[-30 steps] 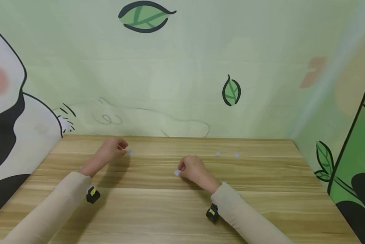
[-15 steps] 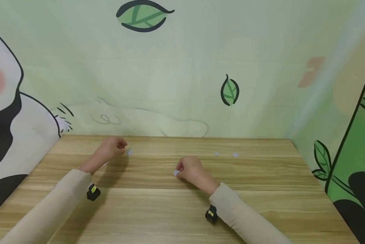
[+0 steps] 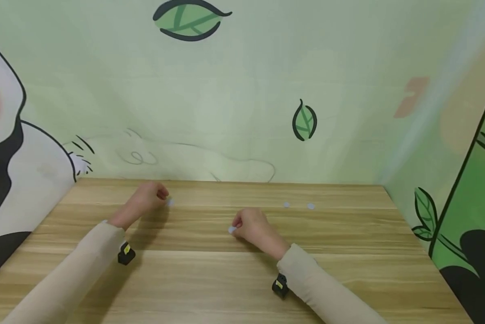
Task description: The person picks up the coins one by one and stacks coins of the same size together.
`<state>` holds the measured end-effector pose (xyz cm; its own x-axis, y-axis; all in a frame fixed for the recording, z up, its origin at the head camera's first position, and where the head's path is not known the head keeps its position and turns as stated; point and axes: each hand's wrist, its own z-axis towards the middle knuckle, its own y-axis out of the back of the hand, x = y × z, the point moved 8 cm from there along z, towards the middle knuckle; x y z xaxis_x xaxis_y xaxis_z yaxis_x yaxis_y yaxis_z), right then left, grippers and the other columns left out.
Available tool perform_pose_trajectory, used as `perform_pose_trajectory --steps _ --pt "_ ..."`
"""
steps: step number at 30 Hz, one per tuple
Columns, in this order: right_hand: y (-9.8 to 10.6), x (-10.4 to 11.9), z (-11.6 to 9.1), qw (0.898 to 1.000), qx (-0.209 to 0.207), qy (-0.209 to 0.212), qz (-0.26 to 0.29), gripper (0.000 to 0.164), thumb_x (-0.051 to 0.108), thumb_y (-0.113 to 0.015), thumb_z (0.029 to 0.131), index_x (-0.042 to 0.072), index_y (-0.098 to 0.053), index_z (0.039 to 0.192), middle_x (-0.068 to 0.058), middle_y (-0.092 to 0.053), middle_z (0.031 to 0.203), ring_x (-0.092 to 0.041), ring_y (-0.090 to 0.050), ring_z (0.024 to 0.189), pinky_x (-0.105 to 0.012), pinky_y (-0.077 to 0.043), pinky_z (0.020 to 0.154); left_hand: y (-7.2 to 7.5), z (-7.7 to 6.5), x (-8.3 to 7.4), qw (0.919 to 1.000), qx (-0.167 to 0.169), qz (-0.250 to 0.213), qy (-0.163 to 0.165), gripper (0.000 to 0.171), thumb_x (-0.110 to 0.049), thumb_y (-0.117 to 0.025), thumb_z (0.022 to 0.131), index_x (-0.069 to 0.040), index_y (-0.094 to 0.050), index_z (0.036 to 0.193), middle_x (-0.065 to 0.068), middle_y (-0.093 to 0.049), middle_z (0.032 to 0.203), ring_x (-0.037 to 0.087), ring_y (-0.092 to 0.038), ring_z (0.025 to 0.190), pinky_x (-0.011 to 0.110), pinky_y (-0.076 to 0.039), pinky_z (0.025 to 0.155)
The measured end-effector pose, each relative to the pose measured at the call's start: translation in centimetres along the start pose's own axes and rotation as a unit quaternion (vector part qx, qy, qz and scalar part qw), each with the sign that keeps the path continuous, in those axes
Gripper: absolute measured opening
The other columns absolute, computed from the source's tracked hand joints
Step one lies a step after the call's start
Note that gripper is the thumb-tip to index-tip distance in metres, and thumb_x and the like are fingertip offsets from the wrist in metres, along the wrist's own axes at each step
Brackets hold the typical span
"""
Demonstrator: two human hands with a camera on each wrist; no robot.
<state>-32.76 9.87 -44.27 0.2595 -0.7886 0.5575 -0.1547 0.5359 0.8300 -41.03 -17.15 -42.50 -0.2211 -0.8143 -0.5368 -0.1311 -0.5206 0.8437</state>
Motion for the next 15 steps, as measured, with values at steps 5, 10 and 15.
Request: perform_pose_trajectory --steps 5,10,15 --pt "0.16 0.14 -0.05 1.0 -0.003 -0.003 0.002 0.013 0.009 -0.087 0.08 0.006 -0.076 0.087 0.001 -0.07 0.077 -0.009 -0.061 0.071 -0.026 -0.053 0.069 -0.06 0.01 0.24 1.0 -0.001 0.004 -0.006 0.027 0.013 -0.064 0.081 0.015 -0.068 0.108 0.025 -0.071 0.102 0.036 -0.066 0.097 0.045 -0.056 0.086" --pt "0.2 0.2 0.06 1.0 -0.006 -0.001 -0.003 0.014 0.011 -0.087 0.08 0.007 -0.076 0.085 0.002 -0.071 0.076 -0.008 -0.061 0.07 -0.026 -0.053 0.068 -0.25 -0.06 0.5 1.0 0.001 -0.005 -0.005 0.028 0.006 -0.076 0.081 0.015 -0.068 0.106 0.026 -0.071 0.101 0.036 -0.067 0.096 0.045 -0.055 0.087" --pt "0.31 0.12 0.21 1.0 -0.01 -0.001 -0.005 0.014 0.012 -0.088 0.079 0.007 -0.076 0.084 0.002 -0.071 0.076 -0.008 -0.062 0.07 -0.025 -0.053 0.069 -0.21 0.1 0.77 0.9999 0.004 -0.015 -0.002 0.026 -0.001 -0.08 0.084 0.013 -0.07 0.104 0.024 -0.072 0.102 0.035 -0.068 0.096 0.045 -0.055 0.087"
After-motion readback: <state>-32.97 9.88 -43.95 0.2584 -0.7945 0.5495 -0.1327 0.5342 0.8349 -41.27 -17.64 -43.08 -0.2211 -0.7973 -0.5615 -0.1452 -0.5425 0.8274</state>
